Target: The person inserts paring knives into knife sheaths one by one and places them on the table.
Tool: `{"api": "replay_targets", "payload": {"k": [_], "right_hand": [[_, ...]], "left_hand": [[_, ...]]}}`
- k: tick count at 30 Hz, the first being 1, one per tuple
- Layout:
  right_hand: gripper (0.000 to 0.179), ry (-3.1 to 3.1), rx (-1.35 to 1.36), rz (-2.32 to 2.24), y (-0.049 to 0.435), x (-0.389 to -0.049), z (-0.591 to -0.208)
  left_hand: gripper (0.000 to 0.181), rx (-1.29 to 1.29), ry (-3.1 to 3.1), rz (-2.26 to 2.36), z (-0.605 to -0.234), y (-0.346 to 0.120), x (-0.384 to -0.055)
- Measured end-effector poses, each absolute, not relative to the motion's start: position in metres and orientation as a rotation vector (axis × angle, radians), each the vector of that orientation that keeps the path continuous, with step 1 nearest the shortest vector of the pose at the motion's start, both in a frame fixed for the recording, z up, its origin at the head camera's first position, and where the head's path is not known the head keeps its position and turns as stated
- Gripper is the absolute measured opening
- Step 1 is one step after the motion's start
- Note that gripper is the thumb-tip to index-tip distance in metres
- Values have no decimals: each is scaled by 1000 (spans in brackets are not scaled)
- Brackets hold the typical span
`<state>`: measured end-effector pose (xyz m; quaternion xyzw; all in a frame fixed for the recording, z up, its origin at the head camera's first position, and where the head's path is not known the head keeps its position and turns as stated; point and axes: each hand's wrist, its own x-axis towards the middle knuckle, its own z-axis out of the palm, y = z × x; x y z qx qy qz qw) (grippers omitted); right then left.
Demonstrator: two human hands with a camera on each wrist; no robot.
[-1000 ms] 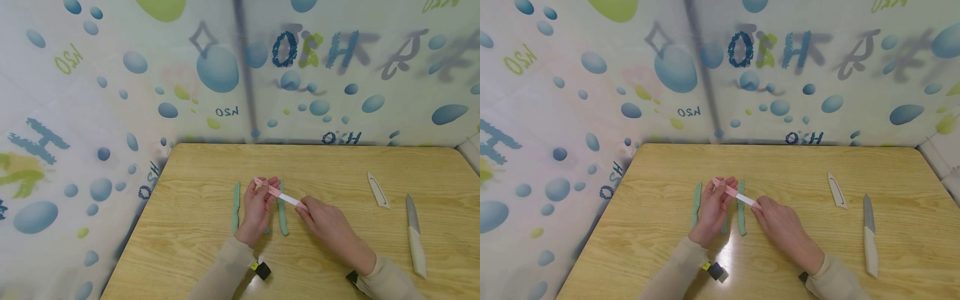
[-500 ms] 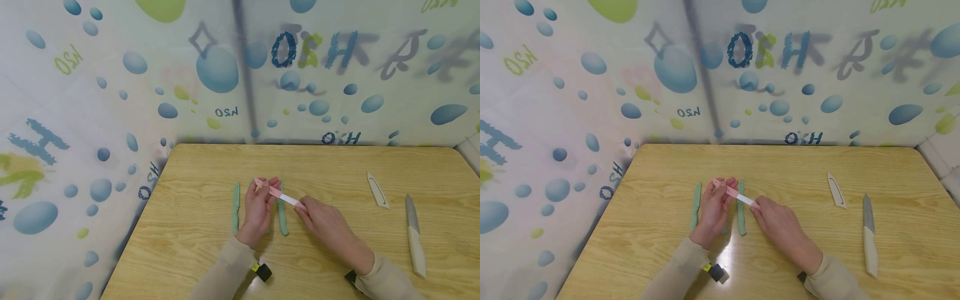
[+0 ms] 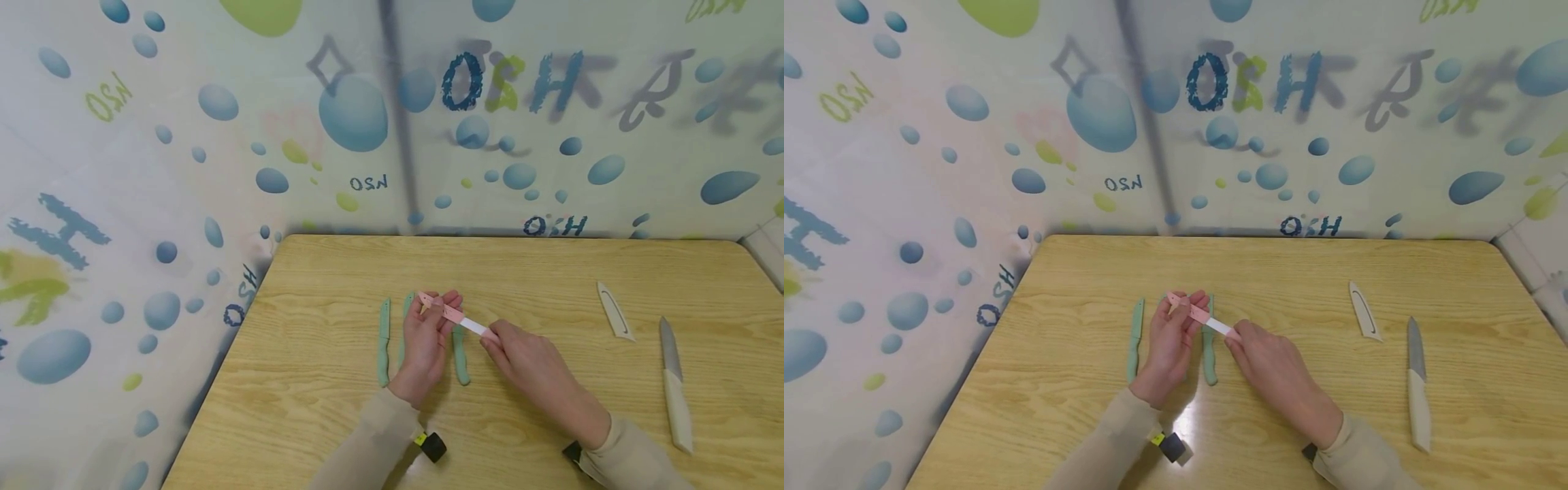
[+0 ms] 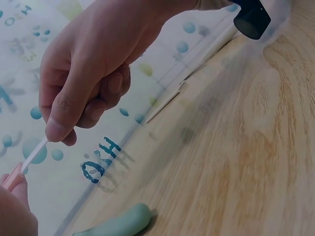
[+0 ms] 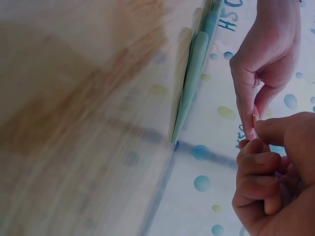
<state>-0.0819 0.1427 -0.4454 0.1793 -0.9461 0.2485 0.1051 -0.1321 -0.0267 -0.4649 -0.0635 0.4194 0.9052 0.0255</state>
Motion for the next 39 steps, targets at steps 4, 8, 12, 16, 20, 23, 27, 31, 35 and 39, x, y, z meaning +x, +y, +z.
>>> {"api": "replay_targets", "payload": {"k": [4,8,12,16,20,23,27,31,35,39], "right_hand": [[13,-2793,528,730,143,-82,-445],[12,-2796,532,734,142,-82,-445],[12,-2781,545,725,143,-82,-445],[13,-2760,556,712,143,-82,-447],[13,-2760,557,708,143,-82,-447],[13,-2757,559,705,143,-82,-447],[14,-2743,569,706,143,-82,-447],[15,-2723,586,708,143,-81,-448],[15,-2721,587,707,142,-82,-448],[15,-2727,580,704,142,-82,-448]], "left_hand": [[5,-185,1308,2790,-464,-26,-131],[6,-183,1311,2781,-465,-25,-131],[6,-190,1304,2779,-465,-24,-130],[6,-190,1304,2778,-466,-22,-130],[7,-190,1299,2780,-465,-21,-129],[7,-190,1301,2774,-464,-21,-129],[6,-190,1304,2773,-464,-20,-128],[7,-196,1286,2776,-465,-20,-128],[7,-192,1285,2768,-465,-20,-127],[7,-172,1306,2756,-465,-20,-127]]}}
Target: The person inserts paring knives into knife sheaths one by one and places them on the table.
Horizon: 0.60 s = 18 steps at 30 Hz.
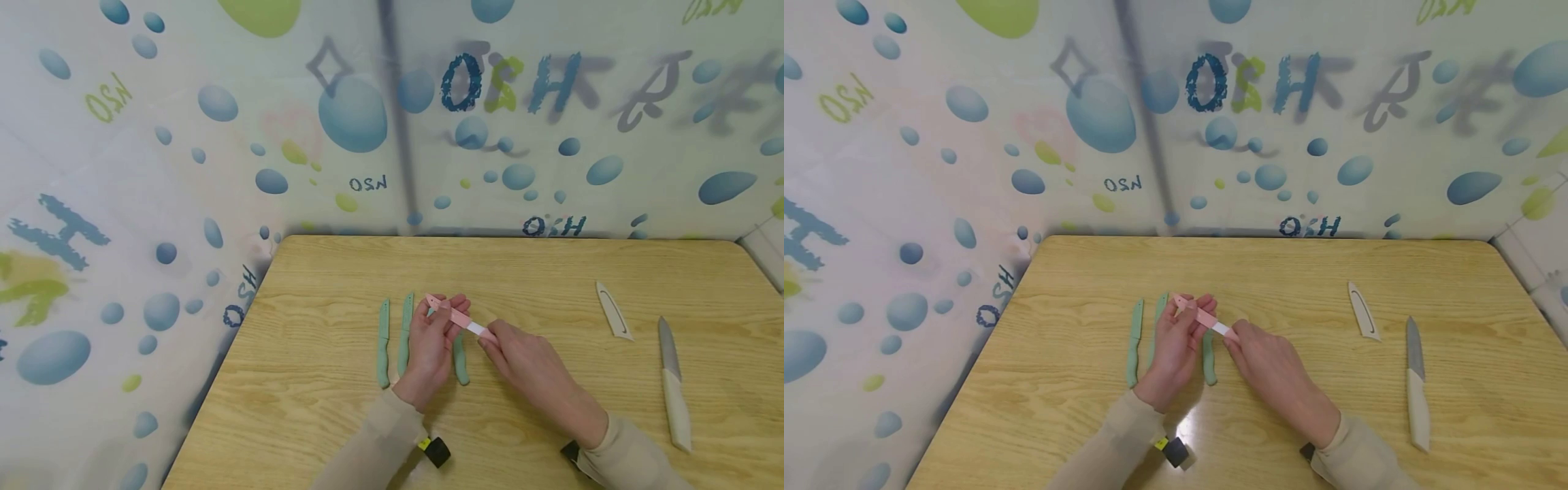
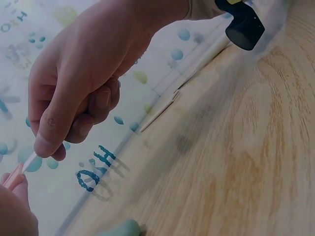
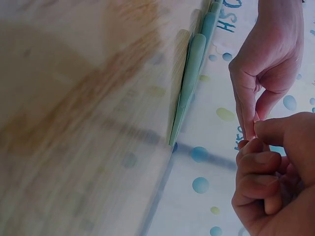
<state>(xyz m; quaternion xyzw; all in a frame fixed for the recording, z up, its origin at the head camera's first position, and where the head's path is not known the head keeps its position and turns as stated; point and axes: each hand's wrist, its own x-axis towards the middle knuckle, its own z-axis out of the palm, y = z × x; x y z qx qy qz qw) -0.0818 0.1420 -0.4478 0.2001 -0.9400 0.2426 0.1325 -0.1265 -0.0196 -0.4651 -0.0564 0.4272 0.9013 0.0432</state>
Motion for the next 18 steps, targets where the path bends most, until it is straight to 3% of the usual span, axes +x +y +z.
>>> {"api": "replay_targets", "payload": {"k": [18], "right_hand": [[16,-2722,587,686,142,-82,-450]], "left_hand": [[5,-199,1281,2759,-464,-15,-124]]}}
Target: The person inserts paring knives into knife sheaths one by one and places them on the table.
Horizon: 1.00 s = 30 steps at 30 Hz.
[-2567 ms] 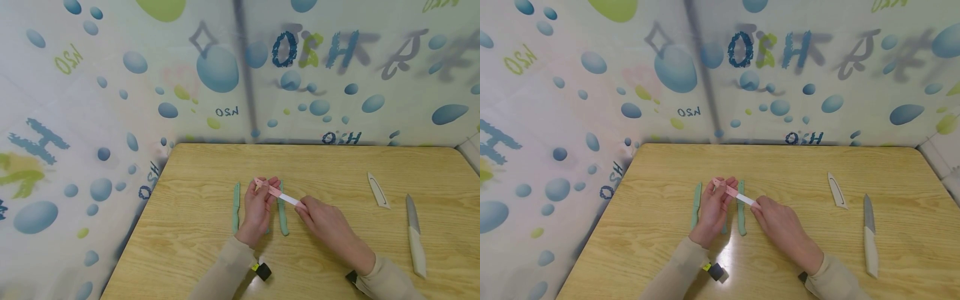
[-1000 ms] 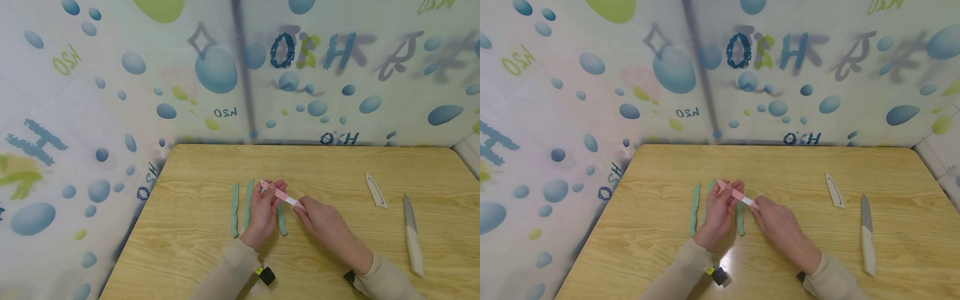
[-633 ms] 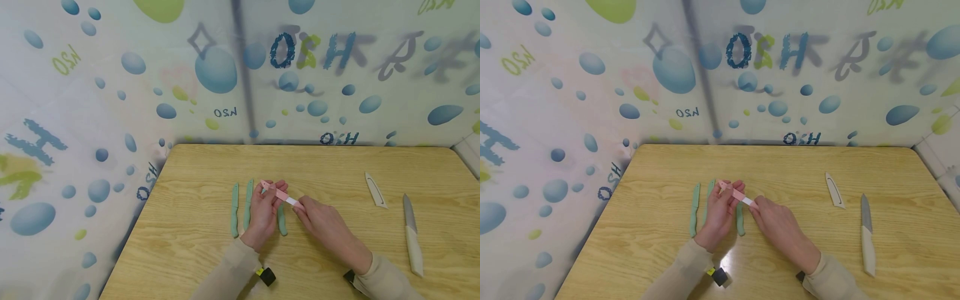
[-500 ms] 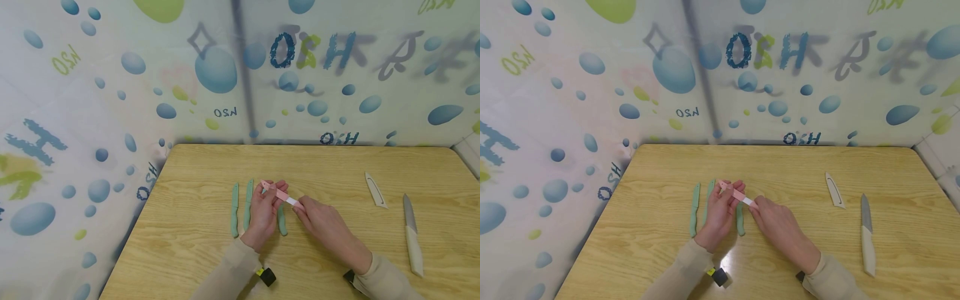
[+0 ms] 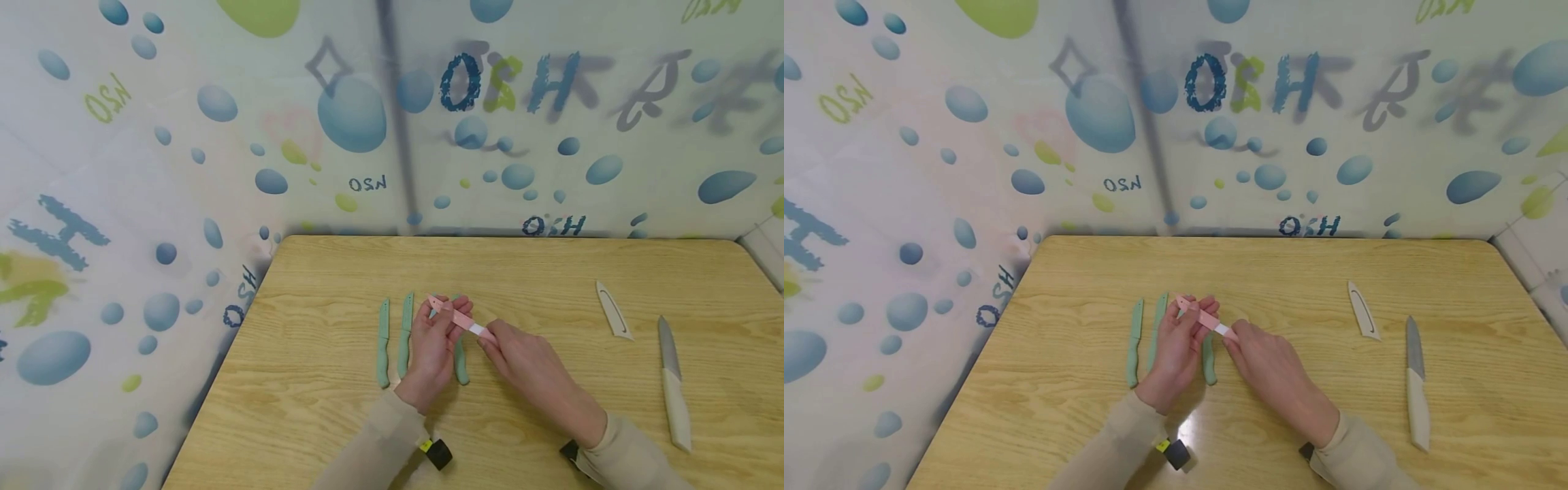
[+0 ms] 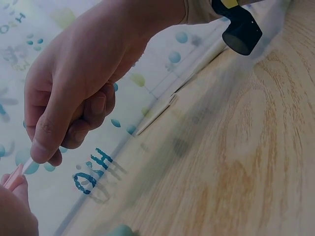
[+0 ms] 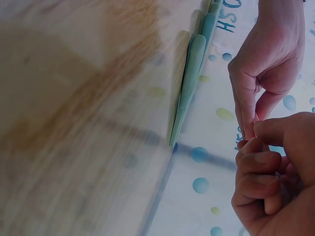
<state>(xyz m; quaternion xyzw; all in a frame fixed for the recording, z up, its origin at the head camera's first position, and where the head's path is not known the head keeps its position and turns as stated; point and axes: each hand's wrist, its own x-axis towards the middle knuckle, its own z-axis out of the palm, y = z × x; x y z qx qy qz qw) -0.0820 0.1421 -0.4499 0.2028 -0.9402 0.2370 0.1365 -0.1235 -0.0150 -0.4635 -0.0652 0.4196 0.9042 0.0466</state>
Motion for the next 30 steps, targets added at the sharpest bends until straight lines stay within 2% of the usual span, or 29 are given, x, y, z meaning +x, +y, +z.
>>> {"api": "replay_targets", "payload": {"k": [10,17,30], "right_hand": [[16,-2727,572,673,140,-82,-449],[17,-2691,597,656,139,-82,-449],[19,-2704,572,659,138,-82,-448]], "left_hand": [[7,-197,1282,2753,-463,-14,-122],[17,-186,1302,2745,-465,-12,-122],[20,-184,1279,2752,-466,-10,-121]]}}
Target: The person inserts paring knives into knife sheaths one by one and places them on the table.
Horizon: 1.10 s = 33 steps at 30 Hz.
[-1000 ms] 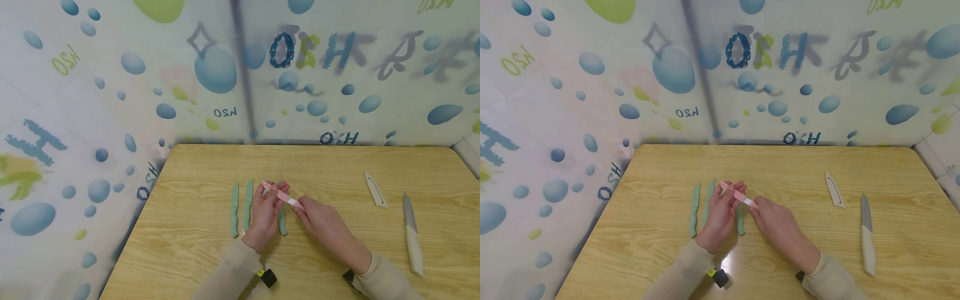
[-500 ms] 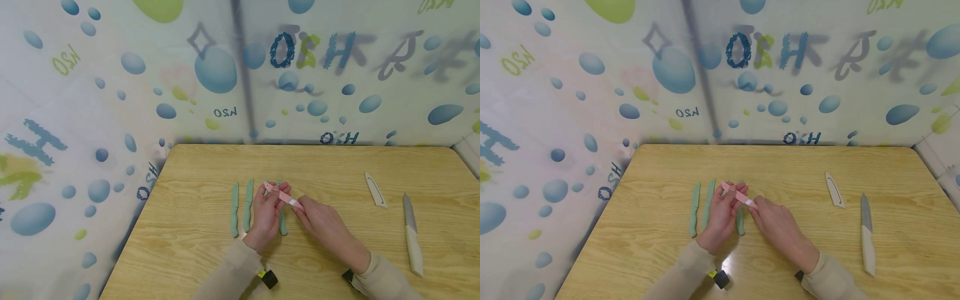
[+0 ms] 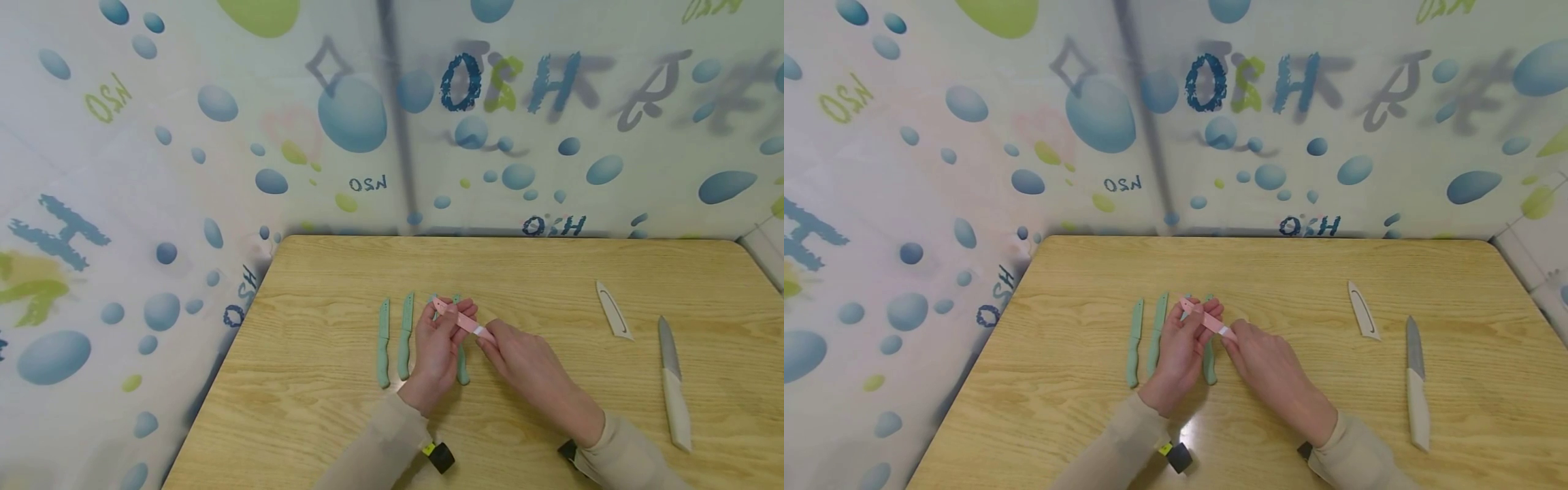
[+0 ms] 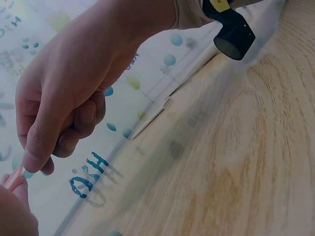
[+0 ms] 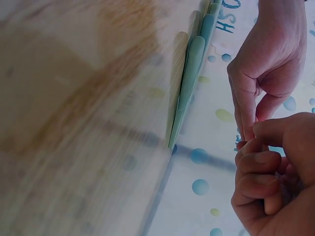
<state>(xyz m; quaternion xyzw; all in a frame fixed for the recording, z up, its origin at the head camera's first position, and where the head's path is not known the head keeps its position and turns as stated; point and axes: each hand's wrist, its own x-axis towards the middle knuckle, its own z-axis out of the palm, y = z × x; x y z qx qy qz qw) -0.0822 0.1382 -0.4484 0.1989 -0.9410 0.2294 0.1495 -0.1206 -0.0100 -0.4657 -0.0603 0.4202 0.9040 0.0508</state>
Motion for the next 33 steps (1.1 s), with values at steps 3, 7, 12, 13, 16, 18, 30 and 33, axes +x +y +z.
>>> {"api": "replay_targets", "payload": {"k": [3,7,12,13,16,18,30,33], "right_hand": [[19,-2713,566,662,138,-82,-448],[20,-2705,576,670,137,-83,-448],[21,-2687,590,667,137,-83,-449],[21,-2685,593,665,137,-84,-449],[21,-2681,599,663,138,-84,-449],[20,-2685,602,664,138,-84,-450],[20,-2747,557,579,141,-83,-448],[19,-2741,537,510,142,-83,-448]], "left_hand": [[13,-181,1289,2747,-465,-10,-120],[8,-185,1297,2739,-464,-9,-119],[10,-176,1303,2729,-464,-8,-118],[10,-167,1310,2725,-464,-8,-118],[11,-163,1312,2723,-464,-8,-117],[14,-162,1315,2721,-464,-8,-117],[15,-149,1363,2664,-466,-11,-122],[12,-161,1356,2667,-463,-10,-123]]}}
